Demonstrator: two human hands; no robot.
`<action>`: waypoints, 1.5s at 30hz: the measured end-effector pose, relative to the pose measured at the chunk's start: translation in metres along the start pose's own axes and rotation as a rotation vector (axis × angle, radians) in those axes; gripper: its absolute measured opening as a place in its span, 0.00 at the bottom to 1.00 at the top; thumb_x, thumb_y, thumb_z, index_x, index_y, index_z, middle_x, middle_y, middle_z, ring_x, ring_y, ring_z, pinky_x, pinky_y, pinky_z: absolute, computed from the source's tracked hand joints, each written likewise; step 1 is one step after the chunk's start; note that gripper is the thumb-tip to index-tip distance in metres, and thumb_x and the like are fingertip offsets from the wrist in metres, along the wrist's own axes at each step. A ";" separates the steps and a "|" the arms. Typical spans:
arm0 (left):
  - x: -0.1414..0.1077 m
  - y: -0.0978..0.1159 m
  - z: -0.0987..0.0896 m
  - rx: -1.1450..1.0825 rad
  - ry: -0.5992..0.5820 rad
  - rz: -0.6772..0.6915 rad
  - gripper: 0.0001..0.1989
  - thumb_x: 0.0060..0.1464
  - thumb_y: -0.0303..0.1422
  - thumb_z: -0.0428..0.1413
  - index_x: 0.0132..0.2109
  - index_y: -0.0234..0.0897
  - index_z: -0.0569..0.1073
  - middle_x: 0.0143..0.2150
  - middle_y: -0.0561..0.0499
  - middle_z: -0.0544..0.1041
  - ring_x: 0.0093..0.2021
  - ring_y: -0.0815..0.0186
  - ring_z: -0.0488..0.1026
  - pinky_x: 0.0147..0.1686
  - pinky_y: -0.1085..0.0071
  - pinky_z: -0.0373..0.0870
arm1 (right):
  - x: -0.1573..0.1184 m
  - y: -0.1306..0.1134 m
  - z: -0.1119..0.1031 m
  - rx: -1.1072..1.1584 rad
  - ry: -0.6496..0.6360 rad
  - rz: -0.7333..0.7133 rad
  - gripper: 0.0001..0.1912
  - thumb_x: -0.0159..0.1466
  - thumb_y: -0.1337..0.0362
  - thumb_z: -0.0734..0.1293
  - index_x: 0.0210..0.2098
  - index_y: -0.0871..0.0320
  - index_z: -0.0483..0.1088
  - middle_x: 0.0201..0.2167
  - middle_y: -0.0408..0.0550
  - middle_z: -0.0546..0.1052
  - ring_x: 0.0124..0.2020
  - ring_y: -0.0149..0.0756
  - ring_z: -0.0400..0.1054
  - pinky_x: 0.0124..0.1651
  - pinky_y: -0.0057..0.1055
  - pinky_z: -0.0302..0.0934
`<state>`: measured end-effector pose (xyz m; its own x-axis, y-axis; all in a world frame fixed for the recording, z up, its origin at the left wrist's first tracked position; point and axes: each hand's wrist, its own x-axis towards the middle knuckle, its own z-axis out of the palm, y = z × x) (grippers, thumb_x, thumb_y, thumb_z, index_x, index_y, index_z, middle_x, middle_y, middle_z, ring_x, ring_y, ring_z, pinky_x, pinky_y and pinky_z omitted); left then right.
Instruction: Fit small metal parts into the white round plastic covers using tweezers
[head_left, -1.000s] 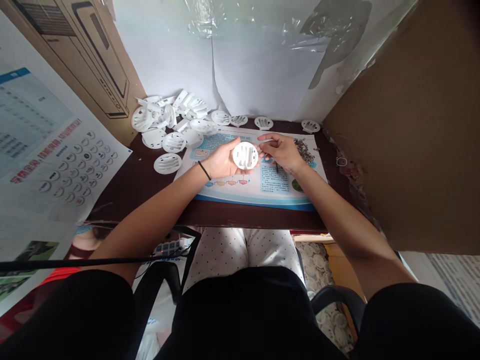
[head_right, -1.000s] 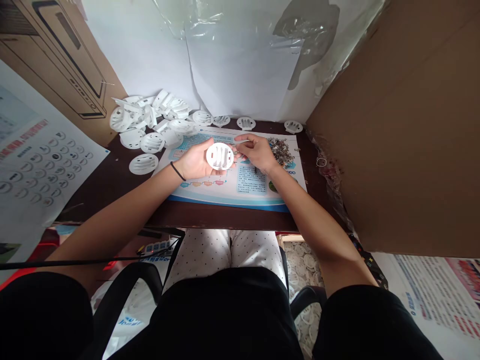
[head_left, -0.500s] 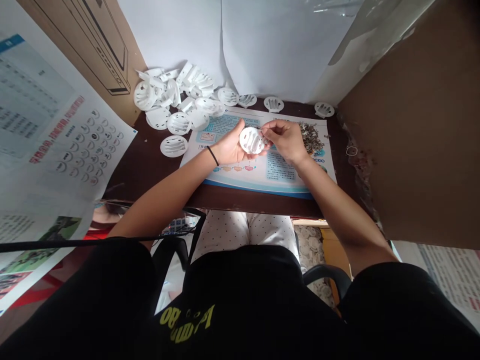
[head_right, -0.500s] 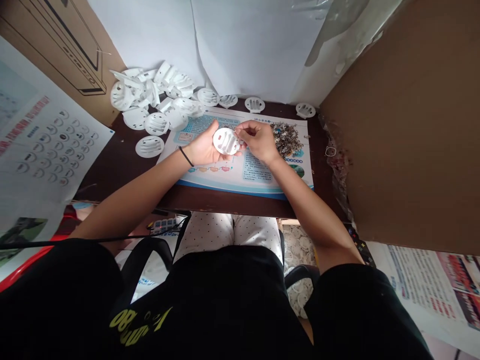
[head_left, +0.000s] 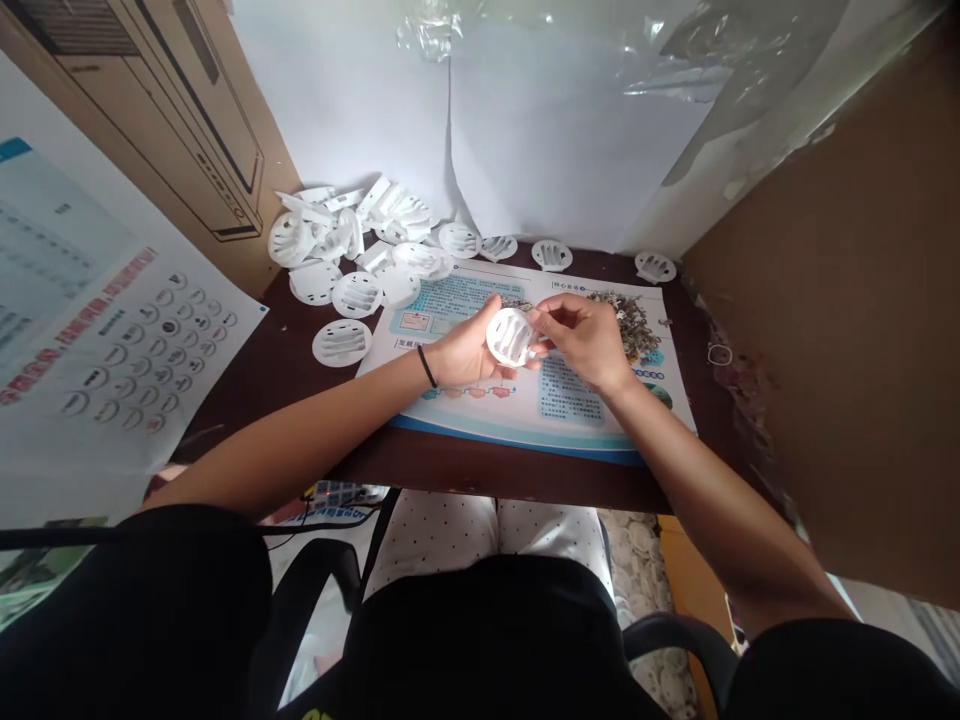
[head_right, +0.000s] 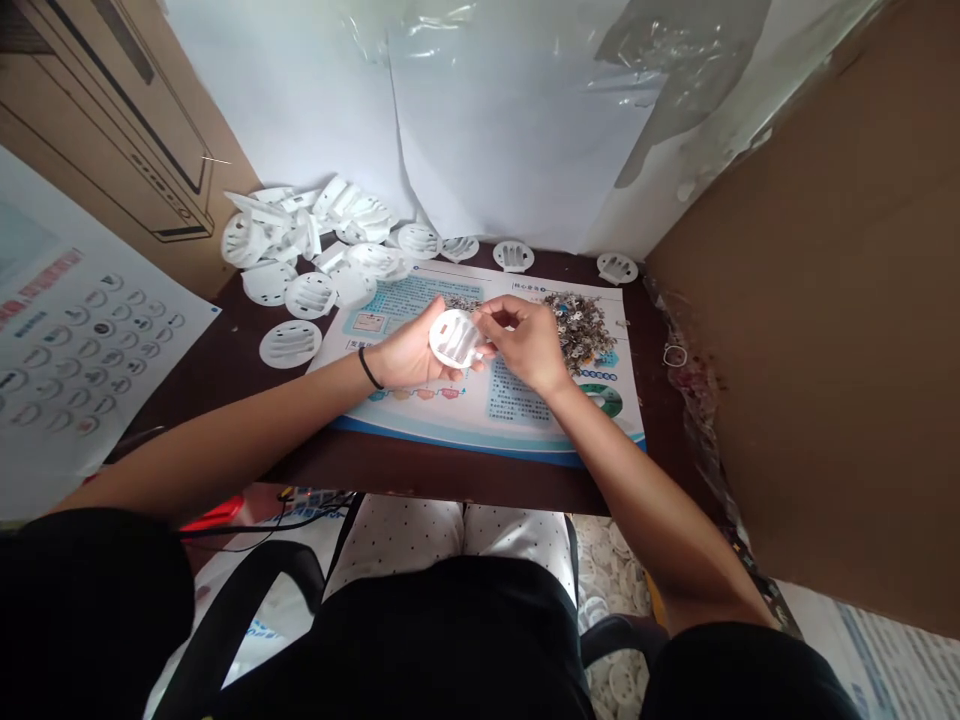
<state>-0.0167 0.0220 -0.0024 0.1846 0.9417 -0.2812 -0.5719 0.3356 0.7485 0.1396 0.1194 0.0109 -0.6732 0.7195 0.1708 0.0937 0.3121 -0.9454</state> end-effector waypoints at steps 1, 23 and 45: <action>0.000 0.000 -0.001 0.010 -0.022 -0.001 0.39 0.69 0.55 0.28 0.57 0.31 0.70 0.38 0.40 0.80 0.33 0.61 0.80 0.25 0.71 0.71 | 0.000 -0.001 0.000 -0.016 -0.006 -0.004 0.20 0.58 0.44 0.73 0.32 0.56 0.74 0.24 0.44 0.75 0.23 0.31 0.69 0.30 0.36 0.70; 0.007 -0.005 0.005 0.166 -0.033 0.085 0.40 0.63 0.64 0.32 0.44 0.36 0.74 0.28 0.46 0.77 0.28 0.64 0.77 0.21 0.73 0.65 | -0.003 -0.007 0.009 -0.441 0.113 -0.357 0.07 0.64 0.64 0.65 0.30 0.56 0.69 0.26 0.45 0.76 0.29 0.33 0.72 0.37 0.33 0.64; 0.008 -0.006 0.002 0.109 -0.012 0.075 0.41 0.61 0.66 0.30 0.46 0.36 0.72 0.28 0.48 0.76 0.27 0.65 0.76 0.22 0.73 0.64 | -0.005 -0.003 0.015 -0.566 0.096 -0.476 0.06 0.62 0.72 0.63 0.30 0.56 0.68 0.28 0.45 0.74 0.31 0.32 0.66 0.38 0.33 0.61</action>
<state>-0.0102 0.0273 -0.0085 0.1544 0.9642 -0.2157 -0.4944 0.2644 0.8280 0.1320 0.1055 0.0083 -0.6707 0.4695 0.5742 0.1887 0.8567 -0.4801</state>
